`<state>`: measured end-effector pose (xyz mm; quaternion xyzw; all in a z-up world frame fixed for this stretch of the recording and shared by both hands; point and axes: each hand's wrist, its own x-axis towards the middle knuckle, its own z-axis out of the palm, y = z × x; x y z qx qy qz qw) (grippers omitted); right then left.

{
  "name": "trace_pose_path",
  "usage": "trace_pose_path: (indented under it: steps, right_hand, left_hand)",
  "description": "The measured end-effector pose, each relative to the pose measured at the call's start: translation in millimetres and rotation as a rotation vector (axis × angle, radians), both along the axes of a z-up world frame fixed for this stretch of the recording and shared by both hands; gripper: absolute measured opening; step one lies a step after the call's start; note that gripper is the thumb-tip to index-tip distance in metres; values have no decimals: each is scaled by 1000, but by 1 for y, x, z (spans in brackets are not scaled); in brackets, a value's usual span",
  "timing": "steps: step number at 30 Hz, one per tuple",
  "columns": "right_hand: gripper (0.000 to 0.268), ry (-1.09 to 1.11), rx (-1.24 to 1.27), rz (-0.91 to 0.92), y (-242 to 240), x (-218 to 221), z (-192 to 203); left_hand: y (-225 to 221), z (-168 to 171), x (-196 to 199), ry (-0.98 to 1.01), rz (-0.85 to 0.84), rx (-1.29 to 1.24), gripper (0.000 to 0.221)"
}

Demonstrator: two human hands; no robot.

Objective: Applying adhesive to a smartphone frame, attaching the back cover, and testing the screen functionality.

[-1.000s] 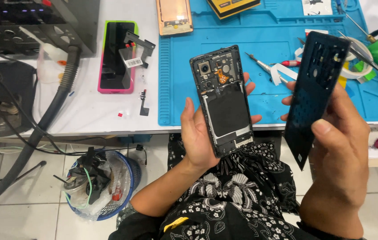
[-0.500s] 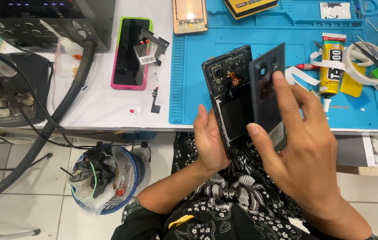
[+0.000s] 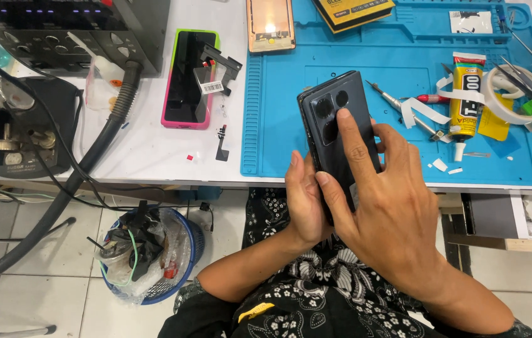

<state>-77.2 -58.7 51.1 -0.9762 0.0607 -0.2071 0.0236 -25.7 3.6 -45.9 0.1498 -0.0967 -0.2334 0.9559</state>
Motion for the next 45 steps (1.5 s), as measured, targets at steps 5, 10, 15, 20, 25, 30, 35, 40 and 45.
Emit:
trace_pose_path:
  steps: [5, 10, 15, 20, 25, 30, 35, 40, 45]
  right_hand:
    - [67, 4, 8, 0, 0, 1, -1]
    - [67, 2, 9, -7, 1, 1, -1]
    - [67, -6, 14, -7, 1, 0, -3]
    - [67, -1, 16, -4, 1, 0, -3]
    - [67, 11, 34, -8, 1, 0, -4]
    - [66, -8, 21, 5, 1, 0, -5]
    - [66, -3, 36, 12, 1, -1, -7]
    - [67, -6, 67, 17, 0, -3, -10]
    - [65, -35, 52, 51, 0, -5, -8]
  left_hand:
    - [-2, -1, 0, -34, 36, 30, 66]
    - [-1, 1, -1, -50, 52, 75, 66]
    - [-1, -2, 0, -61, 56, 75, 65]
    - [0, 1, 0, -76, 48, 102, 68]
    - [1, -5, 0, -1, -26, 224, 70]
    - [1, 0, 0, -121, 91, 161, 63]
    - [2, 2, -1, -128, 89, 215, 65]
    - [4, 3, -3, -133, 15, 161, 66]
    - [9, -26, -3, 31, -202, 413, 81]
